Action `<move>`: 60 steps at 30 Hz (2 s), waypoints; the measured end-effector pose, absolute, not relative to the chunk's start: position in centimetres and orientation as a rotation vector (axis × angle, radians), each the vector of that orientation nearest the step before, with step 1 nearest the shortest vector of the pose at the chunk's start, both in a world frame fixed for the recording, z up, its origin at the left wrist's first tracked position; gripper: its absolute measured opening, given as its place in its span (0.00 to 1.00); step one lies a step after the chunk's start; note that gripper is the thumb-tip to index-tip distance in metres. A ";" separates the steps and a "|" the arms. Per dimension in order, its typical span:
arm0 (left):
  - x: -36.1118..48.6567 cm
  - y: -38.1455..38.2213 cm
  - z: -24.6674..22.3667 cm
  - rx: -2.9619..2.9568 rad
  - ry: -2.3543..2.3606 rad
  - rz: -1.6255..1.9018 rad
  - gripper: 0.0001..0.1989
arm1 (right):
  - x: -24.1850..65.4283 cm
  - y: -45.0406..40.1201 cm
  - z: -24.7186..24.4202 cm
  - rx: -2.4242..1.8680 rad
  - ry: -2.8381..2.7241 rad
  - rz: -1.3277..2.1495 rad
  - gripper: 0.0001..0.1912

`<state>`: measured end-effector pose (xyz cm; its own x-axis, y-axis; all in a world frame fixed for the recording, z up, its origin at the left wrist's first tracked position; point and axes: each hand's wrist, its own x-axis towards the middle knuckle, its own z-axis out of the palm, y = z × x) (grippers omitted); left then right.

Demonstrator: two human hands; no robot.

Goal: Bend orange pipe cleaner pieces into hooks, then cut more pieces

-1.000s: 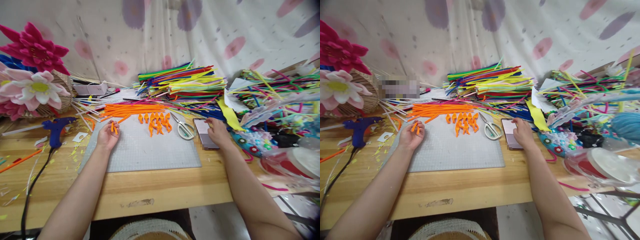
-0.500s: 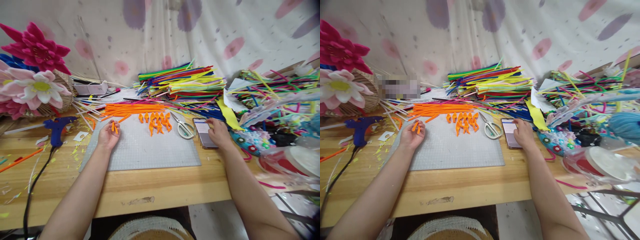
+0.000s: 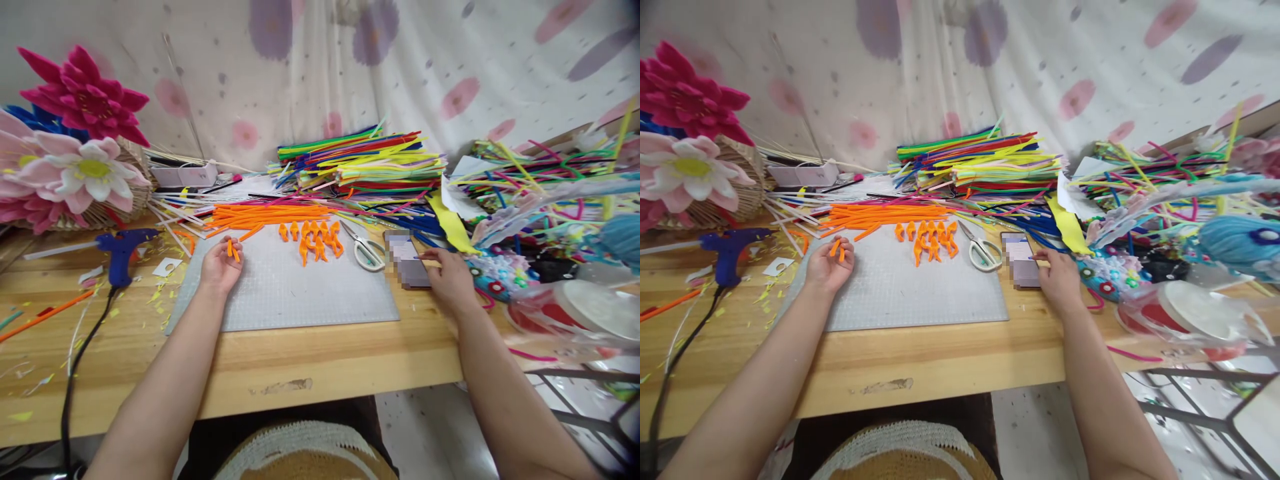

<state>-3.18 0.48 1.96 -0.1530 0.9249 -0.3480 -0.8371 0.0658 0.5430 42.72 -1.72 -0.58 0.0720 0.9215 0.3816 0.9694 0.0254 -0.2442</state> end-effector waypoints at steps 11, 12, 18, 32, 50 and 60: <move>-3.1 0.5 1.9 0.167 0.796 1.556 0.07 | 41.8 -0.5 0.2 -1.834 -1.855 -0.200 0.17; -3.0 0.5 2.0 0.179 0.811 1.561 0.07 | 41.0 -0.2 0.6 -1.813 -1.854 -0.181 0.17; -2.1 0.4 1.6 0.425 0.949 1.579 0.08 | 31.6 1.6 2.8 -1.528 -1.988 0.148 0.15; -3.5 0.5 1.3 0.359 0.912 1.685 0.08 | 9.1 8.0 2.7 -1.227 -2.605 0.176 0.15; -2.8 0.4 1.3 0.351 0.940 1.643 0.08 | 9.9 7.7 2.8 -1.216 -2.566 0.188 0.15; -2.7 0.6 0.9 0.438 0.939 1.648 0.08 | 8.6 6.7 1.7 -1.209 -2.689 0.072 0.16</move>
